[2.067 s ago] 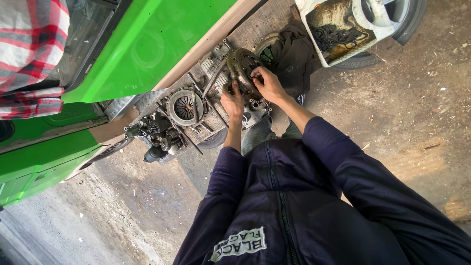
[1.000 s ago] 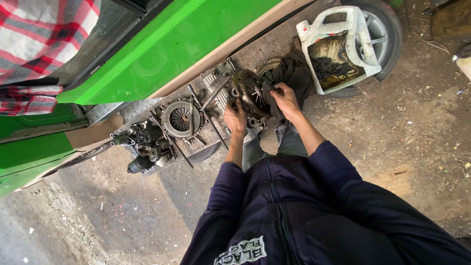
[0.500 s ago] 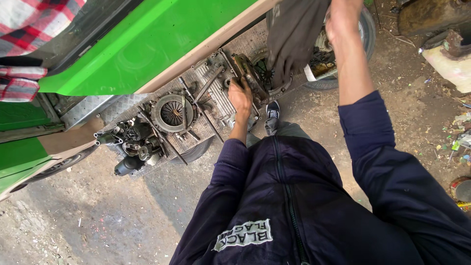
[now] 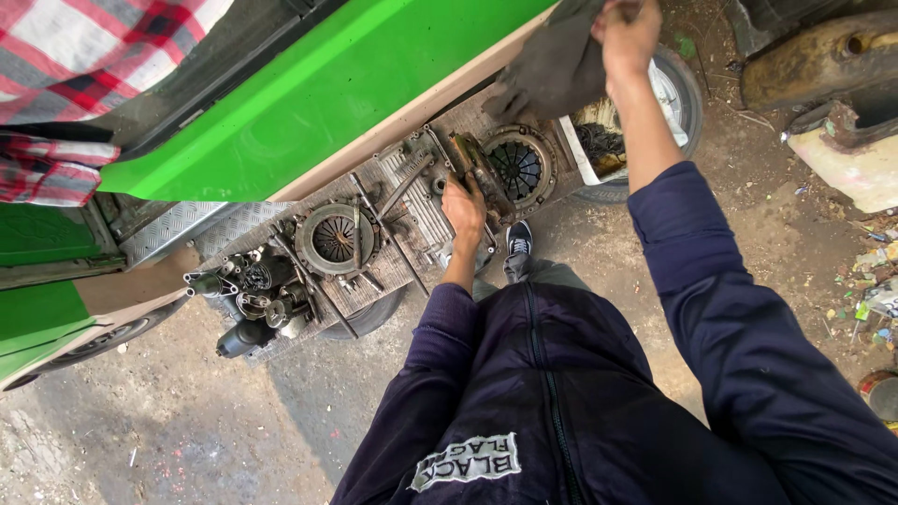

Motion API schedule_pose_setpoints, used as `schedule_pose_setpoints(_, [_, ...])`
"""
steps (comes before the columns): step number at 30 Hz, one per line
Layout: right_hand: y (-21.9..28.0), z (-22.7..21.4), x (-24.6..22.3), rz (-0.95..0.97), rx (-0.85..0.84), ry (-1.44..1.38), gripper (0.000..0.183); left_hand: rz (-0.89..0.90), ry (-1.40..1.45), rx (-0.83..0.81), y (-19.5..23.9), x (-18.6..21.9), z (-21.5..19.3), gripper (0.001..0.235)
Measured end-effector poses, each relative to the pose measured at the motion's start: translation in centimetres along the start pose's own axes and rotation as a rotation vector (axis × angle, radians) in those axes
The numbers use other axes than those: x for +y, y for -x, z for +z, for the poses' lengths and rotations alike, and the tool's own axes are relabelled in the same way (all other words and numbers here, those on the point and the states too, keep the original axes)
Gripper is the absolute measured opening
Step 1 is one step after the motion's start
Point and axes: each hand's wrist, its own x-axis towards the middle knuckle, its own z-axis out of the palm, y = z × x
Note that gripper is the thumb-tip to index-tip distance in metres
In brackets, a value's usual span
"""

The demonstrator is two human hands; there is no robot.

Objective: The person scrubs a circular metal clutch plate with a wire brush, then wipes it with a dark cloth. The person repeats the scrubbing and wiping on the same part, handling it with both hands throughout.

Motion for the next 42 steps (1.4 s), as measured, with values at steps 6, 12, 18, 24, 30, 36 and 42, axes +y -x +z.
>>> schedule_pose_setpoints(6, [7.7, -4.2, 9.1, 0.286, -0.214, 0.655, 0.031, -0.005, -0.038, -0.060, -0.6, -0.3, -0.2, 0.026])
schedule_pose_setpoints(12, [19.6, -2.1, 7.0, 0.295, -0.580, 0.928, 0.054, -0.036, -0.015, -0.104, -0.8, -0.8, -0.9, 0.031])
schedule_pose_setpoints(18, [24.9, -0.3, 4.7, 0.011, -0.719, 1.221, 0.089, -0.022, 0.056, -0.228, -1.6, 0.0, -1.2, 0.032])
schedule_pose_setpoints(24, [23.5, 1.3, 5.8, 0.174, -0.664, 1.420, 0.089, 0.203, -0.006, -0.403, -4.0, 1.7, -1.8, 0.039])
schedule_pose_setpoints(30, [24.0, -0.8, 8.0, 0.104, -0.592, 1.364, 0.094, 0.458, -0.597, -0.604, -8.9, 1.0, -1.9, 0.073])
schedule_pose_setpoints(36, [21.8, -3.3, 8.0, 0.166, -0.619, 1.357, 0.090, 0.988, -1.036, -0.789, -11.0, 5.6, -1.4, 0.095])
schedule_pose_setpoints(42, [22.1, -3.9, 8.1, 0.287, -0.601, 1.371, 0.098, 1.056, -1.161, -1.009, -9.6, 11.3, -1.2, 0.103])
